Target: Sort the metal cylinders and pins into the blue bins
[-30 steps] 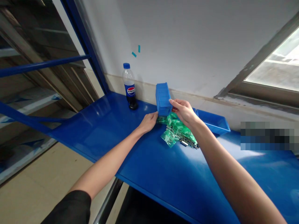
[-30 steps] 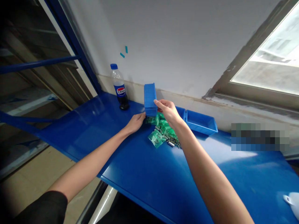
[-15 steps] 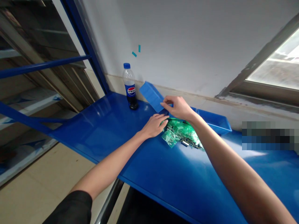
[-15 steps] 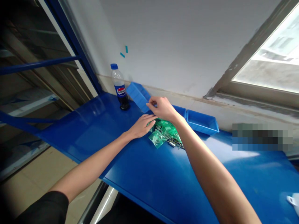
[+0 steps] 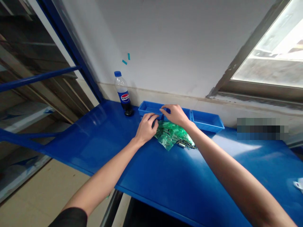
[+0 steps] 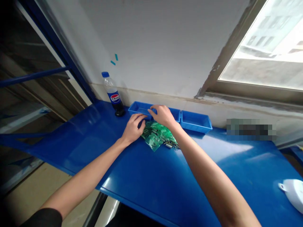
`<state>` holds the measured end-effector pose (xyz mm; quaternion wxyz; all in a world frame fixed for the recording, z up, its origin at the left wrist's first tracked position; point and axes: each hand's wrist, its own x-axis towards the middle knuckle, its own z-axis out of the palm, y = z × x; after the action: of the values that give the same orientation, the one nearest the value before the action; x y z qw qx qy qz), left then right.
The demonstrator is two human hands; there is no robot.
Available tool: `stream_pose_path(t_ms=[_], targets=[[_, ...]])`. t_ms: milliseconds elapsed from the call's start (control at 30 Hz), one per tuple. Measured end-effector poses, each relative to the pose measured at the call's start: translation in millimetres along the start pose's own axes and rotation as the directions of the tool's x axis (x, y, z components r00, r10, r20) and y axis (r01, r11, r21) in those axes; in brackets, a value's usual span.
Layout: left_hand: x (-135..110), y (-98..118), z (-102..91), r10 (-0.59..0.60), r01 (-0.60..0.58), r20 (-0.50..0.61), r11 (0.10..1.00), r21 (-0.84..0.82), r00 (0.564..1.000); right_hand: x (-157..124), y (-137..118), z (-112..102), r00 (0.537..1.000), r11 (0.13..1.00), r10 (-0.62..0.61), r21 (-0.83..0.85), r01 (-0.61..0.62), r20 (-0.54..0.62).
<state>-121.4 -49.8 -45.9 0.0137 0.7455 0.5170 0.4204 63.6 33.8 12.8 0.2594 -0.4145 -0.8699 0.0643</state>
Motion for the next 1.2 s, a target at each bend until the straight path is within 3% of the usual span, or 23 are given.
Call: stream_pose_path(t_ms=[100,200,300,400,500,567,733,800,967,1100,1200], targets=[[6.1,-0.9,2.5,-0.01,0.01,-0.003,0.998,0.069,1.0,-26.2,3.5,-16.9,0.973,0.978,0.178,-0.087,-0.191,-0.144],[9.5,1.3,13.9,-0.045,0.043,0.074,0.999,0.031,0.996,-53.9,5.2,-29.6,0.978,0.975,0.185,-0.108,-0.195,-0.1],[9.7,5.9,26.9,-0.049,0.052,0.155,0.999,-0.013,0.987,-73.3,6.3,-36.5,0.993,0.993,0.116,0.021,-0.116,-0.025],[10.5,12.7,33.1,-0.043,0.043,0.139,0.999,0.0,0.989,-83.8,11.0,-42.4,0.978,0.961,0.155,0.25,-0.117,-0.138],[16.2,22.5,33.3,-0.029,0.028,0.068,0.999,0.018,0.997,-94.3,21.6,-48.9,0.878,0.867,0.344,0.472,-0.161,-0.332],[22.4,29.5,33.6,0.017,-0.015,0.063,1.0,-0.024,0.998,-105.8,30.5,-51.9,0.791,0.809,0.473,0.546,-0.217,-0.387],[30.0,39.2,38.1,0.126,-0.111,0.111,0.985,-0.128,0.986,-146.7,49.7,-48.0,0.63,0.751,0.636,0.546,-0.372,-0.445],[27.2,38.7,37.6,0.131,-0.118,0.1,0.985,-0.129,0.986,-160.8,55.1,-42.7,0.605,0.756,0.645,0.502,-0.42,-0.466],[17.4,31.1,27.2,0.121,-0.111,0.078,0.986,-0.121,0.99,-175.1,60.2,-30.2,0.701,0.831,0.554,0.338,-0.441,-0.449],[14.1,28.3,23.0,0.104,-0.093,0.099,0.989,-0.114,0.99,-173.2,51.9,-27.9,0.838,0.937,0.349,0.175,-0.302,-0.419],[12.7,32.3,25.4,0.131,-0.118,0.119,0.987,-0.113,0.984,-172.3,44.8,-27.7,0.89,0.972,0.236,0.094,-0.216,-0.39]])
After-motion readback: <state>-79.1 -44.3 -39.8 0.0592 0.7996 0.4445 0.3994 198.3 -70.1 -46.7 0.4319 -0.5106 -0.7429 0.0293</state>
